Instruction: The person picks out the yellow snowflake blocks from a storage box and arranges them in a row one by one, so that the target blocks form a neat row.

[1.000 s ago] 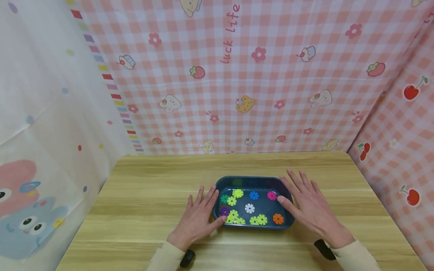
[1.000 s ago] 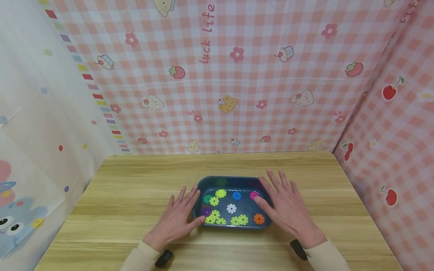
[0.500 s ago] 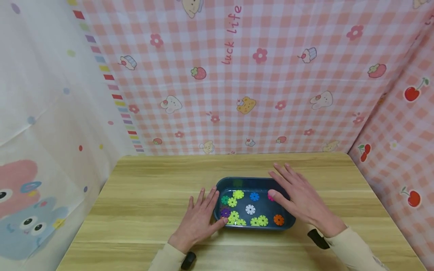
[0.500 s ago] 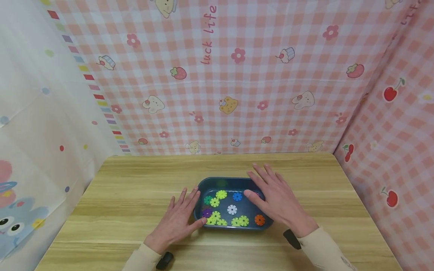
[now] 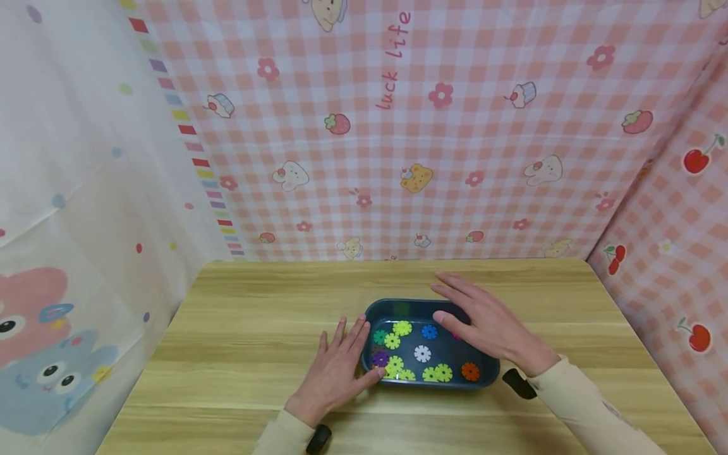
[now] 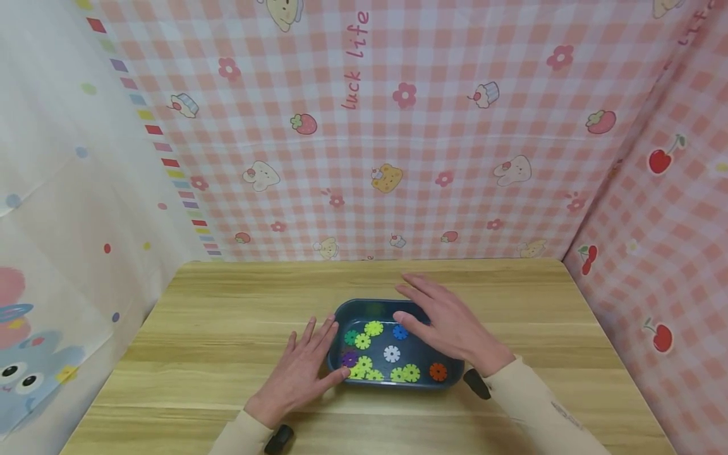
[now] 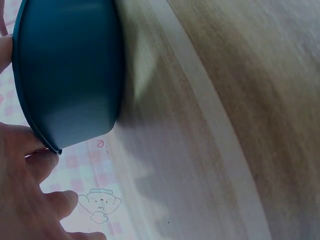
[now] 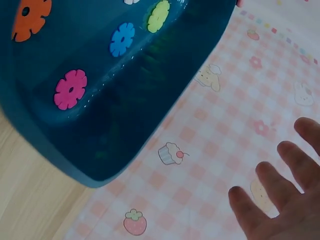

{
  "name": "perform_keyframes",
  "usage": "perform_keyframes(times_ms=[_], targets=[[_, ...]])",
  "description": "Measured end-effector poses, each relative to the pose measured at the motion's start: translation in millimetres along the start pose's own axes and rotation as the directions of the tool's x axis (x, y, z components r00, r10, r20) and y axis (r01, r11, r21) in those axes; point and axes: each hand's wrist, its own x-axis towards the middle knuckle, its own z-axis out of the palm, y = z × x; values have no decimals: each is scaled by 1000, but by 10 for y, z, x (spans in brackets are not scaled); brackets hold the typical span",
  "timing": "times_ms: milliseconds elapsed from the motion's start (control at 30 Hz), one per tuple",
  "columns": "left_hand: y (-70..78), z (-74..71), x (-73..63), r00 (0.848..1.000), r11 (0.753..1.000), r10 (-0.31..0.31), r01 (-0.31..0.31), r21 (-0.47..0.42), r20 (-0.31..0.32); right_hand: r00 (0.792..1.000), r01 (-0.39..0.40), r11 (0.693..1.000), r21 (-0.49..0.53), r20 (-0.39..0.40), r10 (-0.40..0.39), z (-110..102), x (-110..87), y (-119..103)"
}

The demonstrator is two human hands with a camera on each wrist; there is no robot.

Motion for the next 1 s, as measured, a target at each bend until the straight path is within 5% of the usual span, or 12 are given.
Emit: perform_keyframes(times_ms=[367, 700, 1000], targets=[[3, 7, 4, 1000, 1000, -17, 17, -15, 10, 995, -59, 984, 170, 91, 44, 115, 194, -2], [-4, 14, -10, 1000, 1000, -12, 12, -23, 7, 993, 4, 977, 212, 111, -28, 279, 364, 41], [-12, 24, -12, 1000, 999, -12, 12, -30, 12, 974, -93, 936, 338, 225, 16, 441, 447, 112]])
